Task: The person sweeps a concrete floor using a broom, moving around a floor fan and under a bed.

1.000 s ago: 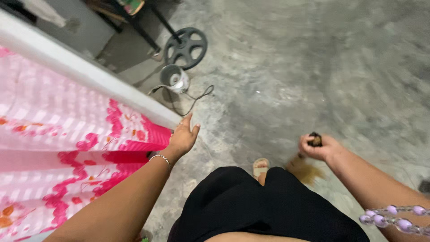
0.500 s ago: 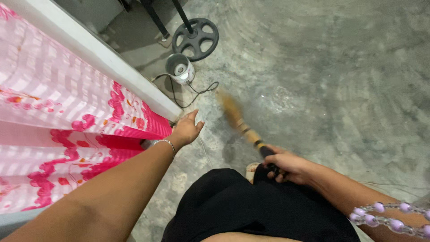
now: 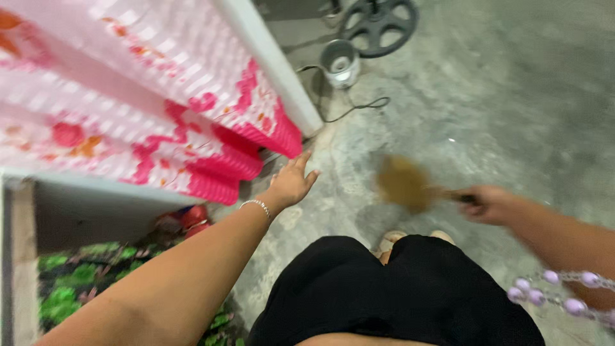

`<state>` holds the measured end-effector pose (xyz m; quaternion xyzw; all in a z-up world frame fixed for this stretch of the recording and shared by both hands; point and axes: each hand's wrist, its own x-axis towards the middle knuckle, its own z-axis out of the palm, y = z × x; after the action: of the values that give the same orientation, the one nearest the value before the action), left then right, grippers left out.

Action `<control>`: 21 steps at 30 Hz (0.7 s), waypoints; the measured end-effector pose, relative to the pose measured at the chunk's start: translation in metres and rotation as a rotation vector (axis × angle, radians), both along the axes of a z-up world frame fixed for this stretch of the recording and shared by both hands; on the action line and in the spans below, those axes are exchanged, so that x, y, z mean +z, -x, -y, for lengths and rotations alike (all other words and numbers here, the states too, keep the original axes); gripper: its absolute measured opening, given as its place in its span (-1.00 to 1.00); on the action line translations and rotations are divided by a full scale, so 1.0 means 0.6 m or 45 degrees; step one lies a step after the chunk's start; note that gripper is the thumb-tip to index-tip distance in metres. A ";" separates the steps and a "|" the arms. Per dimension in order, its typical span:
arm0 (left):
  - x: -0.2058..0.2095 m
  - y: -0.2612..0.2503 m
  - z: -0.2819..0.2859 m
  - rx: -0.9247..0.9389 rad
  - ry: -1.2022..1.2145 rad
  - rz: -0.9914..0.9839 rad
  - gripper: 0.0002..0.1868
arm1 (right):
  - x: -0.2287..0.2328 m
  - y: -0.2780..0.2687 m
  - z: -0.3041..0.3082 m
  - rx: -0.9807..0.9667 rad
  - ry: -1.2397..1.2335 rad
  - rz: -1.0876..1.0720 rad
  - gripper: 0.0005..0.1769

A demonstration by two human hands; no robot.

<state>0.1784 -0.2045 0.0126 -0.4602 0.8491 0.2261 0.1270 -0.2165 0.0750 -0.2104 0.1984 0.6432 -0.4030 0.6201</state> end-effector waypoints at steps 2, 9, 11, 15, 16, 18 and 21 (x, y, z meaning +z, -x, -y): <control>0.016 -0.034 -0.020 0.081 0.019 0.039 -0.27 | -0.007 0.078 -0.029 0.085 -0.008 -0.127 -0.84; -0.006 -0.058 -0.076 0.207 -0.060 0.185 -0.26 | 0.182 0.049 -0.144 0.240 -0.138 -0.553 -0.36; -0.013 -0.042 -0.080 0.205 -0.076 0.197 -0.24 | 0.233 -0.001 -0.172 0.423 -0.078 -0.418 -0.19; -0.019 -0.001 -0.092 0.175 -0.055 0.203 -0.24 | 0.255 -0.064 -0.197 0.268 0.108 0.060 -0.28; -0.020 0.009 -0.096 0.167 -0.054 0.185 -0.24 | 0.236 -0.080 -0.188 0.274 0.074 0.067 -0.37; -0.019 0.021 -0.099 0.160 -0.044 0.157 -0.25 | 0.179 -0.107 -0.151 0.295 0.061 0.176 -0.52; -0.010 0.037 -0.112 0.111 0.012 0.112 -0.24 | 0.089 -0.106 -0.118 0.296 0.042 0.289 -0.66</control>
<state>0.1565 -0.1371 0.0065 -0.5071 0.8228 0.2069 0.1519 -0.1527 0.1455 -0.1571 0.1568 0.5808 -0.3140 0.7345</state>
